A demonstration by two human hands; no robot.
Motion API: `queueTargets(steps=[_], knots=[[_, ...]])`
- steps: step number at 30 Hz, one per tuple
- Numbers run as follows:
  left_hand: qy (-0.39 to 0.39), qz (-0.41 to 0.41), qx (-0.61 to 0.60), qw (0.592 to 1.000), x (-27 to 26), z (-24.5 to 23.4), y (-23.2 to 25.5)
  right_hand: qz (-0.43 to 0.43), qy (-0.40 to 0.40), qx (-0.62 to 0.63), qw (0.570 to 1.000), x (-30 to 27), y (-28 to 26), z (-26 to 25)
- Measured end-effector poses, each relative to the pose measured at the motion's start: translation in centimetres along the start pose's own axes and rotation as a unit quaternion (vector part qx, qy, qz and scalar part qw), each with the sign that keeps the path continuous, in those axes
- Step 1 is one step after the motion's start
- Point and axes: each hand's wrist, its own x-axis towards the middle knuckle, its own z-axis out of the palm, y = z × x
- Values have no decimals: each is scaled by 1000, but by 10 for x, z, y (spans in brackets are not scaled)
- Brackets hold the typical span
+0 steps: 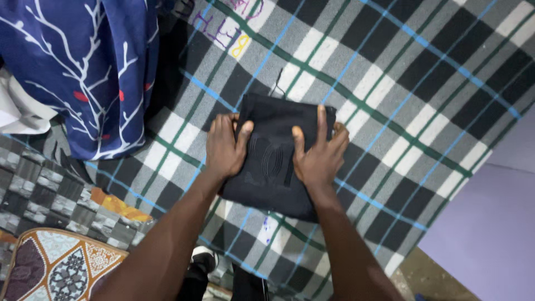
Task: The person picks up and folds black shorts, black jeans, and grey jeans before placing each folded item on a shelf in a closet.
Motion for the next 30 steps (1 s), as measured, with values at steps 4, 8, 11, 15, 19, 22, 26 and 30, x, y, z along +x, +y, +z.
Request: queueTargets(steps=[4,8,11,15,19,22,26,30], knots=[[-5,18,-26,1000,0,4,-12,8,-22,26,999,5,16,4],[-46,-36,-33,998,10,-5,-11,36,-33,72,996,12,23,0],[-86,-105,-40,990,11,-13,-4,52,-4,131,990,0,22,-14],[-80,-102,1,992,-5,-7,-2,155,-80,217,960,-44,21,-35],[-80,-104,-29,991,-46,-1,-18,249,-170,181,936,-105,2,-39],[-227,-169,-22,959,-80,-39,-32,328,-184,302,876,-160,-23,-59],[-390,-338,-202,833,-140,-149,0,397,-173,492,756,-242,-71,-134],[-428,-364,-469,682,-227,-257,57,417,-100,596,679,-323,-139,-224]])
